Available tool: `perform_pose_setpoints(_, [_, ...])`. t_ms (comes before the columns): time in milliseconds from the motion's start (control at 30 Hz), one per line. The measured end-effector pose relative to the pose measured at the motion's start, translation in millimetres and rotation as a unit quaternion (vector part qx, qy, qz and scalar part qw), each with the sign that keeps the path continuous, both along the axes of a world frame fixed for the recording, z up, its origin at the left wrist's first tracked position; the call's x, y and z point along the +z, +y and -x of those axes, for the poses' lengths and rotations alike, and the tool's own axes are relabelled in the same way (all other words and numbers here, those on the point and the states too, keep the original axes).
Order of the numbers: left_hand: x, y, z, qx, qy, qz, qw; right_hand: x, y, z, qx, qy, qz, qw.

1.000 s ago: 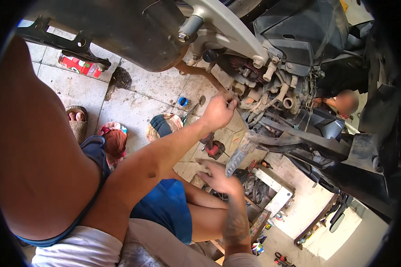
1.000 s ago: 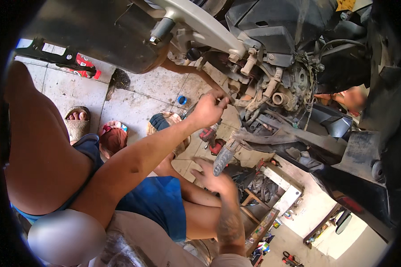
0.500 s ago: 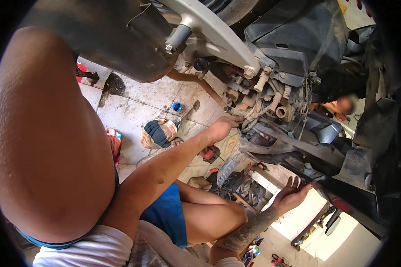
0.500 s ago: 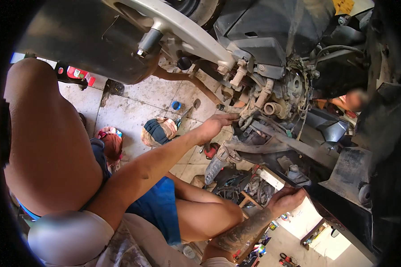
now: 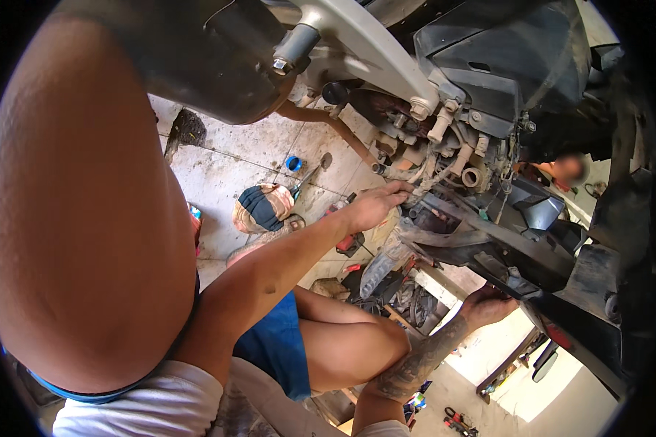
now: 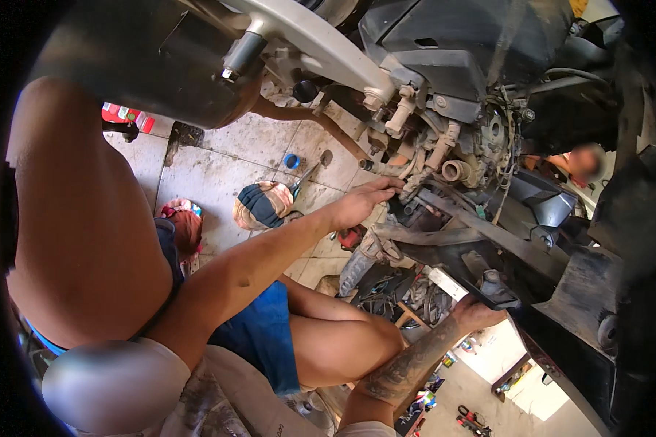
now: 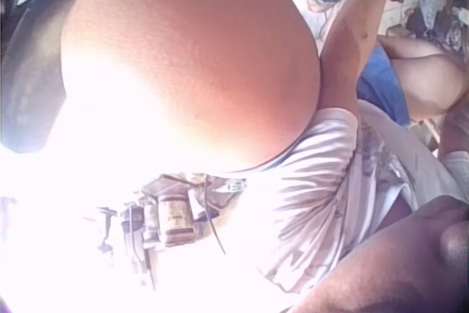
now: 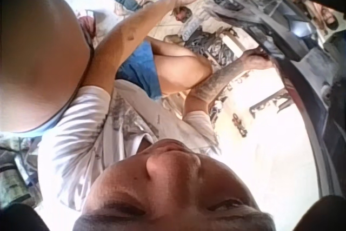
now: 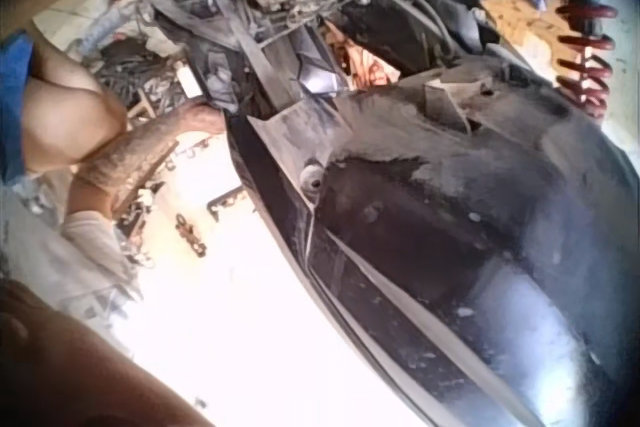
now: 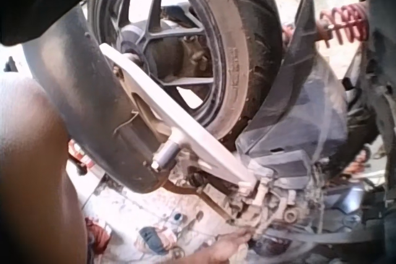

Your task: Repairing motorcycle engine components, specifically focusing on the stator and carburetor areas.

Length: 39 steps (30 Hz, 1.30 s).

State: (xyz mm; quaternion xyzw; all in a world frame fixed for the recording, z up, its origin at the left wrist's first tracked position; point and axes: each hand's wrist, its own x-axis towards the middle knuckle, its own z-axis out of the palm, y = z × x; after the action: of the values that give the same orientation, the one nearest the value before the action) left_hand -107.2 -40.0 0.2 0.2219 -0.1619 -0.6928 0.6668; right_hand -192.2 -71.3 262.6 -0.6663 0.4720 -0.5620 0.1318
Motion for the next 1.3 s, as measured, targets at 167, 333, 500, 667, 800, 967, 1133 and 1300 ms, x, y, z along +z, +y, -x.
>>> perform_pose_setpoints(167, [-7, -3, 3, 0.067, -0.219, 0.078, 0.97, 3, -6, 7, -0.038, 0.048, -0.04, 0.997])
perform_pose_setpoints(333, [-2, -15, -6, 0.109, -0.212, 0.098, 0.966, 9, -22, 36, 0.093, 0.0, -0.054, 0.994])
perform_pose_setpoints(500, [23, -26, -12, 0.065, -0.067, -0.034, 0.995, 14, -18, 45, 0.125, -0.072, -0.106, 0.984])
perform_pose_setpoints(667, [36, -25, -27, 0.071, -0.204, -0.12, 0.969, 17, -10, 50, 0.092, 0.01, -0.122, 0.988])
perform_pose_setpoints(800, [32, -28, -24, 0.088, -0.269, -0.122, 0.951, 10, 4, 27, 0.027, -0.006, -0.109, 0.994])
perform_pose_setpoints(967, [29, -32, -24, 0.048, -0.266, -0.082, 0.959, 7, 9, 15, -0.004, -0.02, -0.093, 0.995])
perform_pose_setpoints(1133, [22, -53, -20, -0.027, -0.283, -0.087, 0.955, 10, 4, 12, 0.008, -0.05, -0.112, 0.992])
perform_pose_setpoints(1300, [26, -61, -13, -0.002, -0.339, -0.132, 0.932, 9, 10, -11, 0.035, -0.074, -0.103, 0.991])
